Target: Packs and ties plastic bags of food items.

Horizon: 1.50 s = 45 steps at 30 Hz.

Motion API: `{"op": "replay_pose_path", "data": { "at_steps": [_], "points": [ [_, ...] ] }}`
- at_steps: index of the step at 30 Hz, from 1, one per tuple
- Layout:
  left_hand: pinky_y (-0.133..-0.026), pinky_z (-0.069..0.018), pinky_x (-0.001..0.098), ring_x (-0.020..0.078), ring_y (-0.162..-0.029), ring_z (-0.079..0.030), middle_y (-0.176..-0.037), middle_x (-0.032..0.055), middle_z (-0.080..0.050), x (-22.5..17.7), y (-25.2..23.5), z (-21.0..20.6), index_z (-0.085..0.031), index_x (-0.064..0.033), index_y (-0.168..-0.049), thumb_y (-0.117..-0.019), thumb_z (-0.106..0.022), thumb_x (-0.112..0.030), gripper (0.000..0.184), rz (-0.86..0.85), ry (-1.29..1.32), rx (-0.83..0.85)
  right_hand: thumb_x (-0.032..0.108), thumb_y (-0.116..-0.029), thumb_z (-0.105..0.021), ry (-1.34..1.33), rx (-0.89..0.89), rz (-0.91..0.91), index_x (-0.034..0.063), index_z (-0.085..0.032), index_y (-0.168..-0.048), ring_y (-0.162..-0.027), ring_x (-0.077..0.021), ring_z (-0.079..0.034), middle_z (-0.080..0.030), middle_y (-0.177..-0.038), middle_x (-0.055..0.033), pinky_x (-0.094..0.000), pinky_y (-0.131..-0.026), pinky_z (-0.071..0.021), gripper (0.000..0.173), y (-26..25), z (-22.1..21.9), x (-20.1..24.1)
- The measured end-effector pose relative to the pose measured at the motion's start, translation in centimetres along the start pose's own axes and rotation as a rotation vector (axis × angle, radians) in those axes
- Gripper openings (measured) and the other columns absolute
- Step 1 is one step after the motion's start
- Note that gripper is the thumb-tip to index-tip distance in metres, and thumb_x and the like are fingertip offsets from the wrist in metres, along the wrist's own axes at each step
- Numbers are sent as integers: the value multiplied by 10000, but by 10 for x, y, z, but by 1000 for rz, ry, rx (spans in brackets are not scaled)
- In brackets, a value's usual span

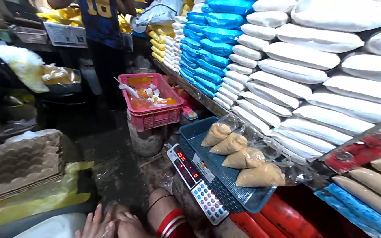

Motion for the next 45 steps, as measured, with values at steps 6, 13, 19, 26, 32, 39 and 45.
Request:
{"op": "replay_pose_path", "data": {
  "at_steps": [6,13,19,26,32,39,45],
  "points": [
    [-1221,-109,691,399,-1538,-253,-1623,150,-385,11,26,7,-565,-116,-1471,-1082,-329,-522,609,-40,120,-63,227,-921,-636,69,-58,142,72,-748,-1195,-1354,-254,-548,-670,-1364,-76,-492,-1146,-410,335,-8,-25,0],
    [-1237,-302,515,377,-1521,-288,-1637,312,-219,71,62,-39,-63,65,-1605,-593,-862,-722,1511,133,501,61,439,-1082,-330,173,11,121,455,-487,-1511,-1527,-130,-310,-375,-1634,167,-602,-1205,-259,457,-6,-26,-4],
    [-1114,-486,370,166,-1298,-576,-1418,206,-562,61,50,-51,-311,102,-1507,-761,-881,-294,1018,166,589,-69,463,-1050,-410,207,133,56,473,-406,-1554,-1519,-239,-316,-296,-1679,118,-629,-1127,-331,505,-9,-18,8],
    [-1088,-510,364,126,-1259,-598,-1392,148,-595,65,56,-66,-353,40,-1508,-708,-910,-340,1047,262,574,-31,435,-1045,-401,298,46,47,506,-454,-1513,-1540,-211,-286,-296,-1673,155,-663,-1166,-251,477,-7,-27,-9],
    [-1101,-498,362,133,-1267,-591,-1380,165,-594,63,47,-56,-389,59,-1464,-727,-906,-290,965,198,568,-62,562,-1056,-304,332,147,23,492,-369,-1564,-1581,-254,-172,-197,-1713,117,-724,-1167,-195,516,-21,-15,4],
    [-1125,-480,376,152,-1325,-554,-1446,167,-550,70,53,-55,-339,41,-1513,-666,-928,-348,1102,243,521,-54,534,-1073,-241,363,151,48,438,-477,-1518,-1568,-291,-221,-304,-1683,78,-768,-1165,-148,513,-24,-24,7],
    [-1164,-416,421,244,-1351,-544,-1381,184,-614,31,25,-18,-570,22,-1386,-1002,-540,-455,613,202,189,-245,520,-1058,-322,399,-102,159,413,-613,-1405,-1385,-234,-467,-553,-1496,50,-559,-1079,-359,466,-4,25,62]
  ]
}}
Point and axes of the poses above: each hand's wrist, its own y-axis away from the middle knuckle, its own z-axis out of the back of the hand, x = y × z, the point moved 7 cm from there along -y, towards the middle knuckle
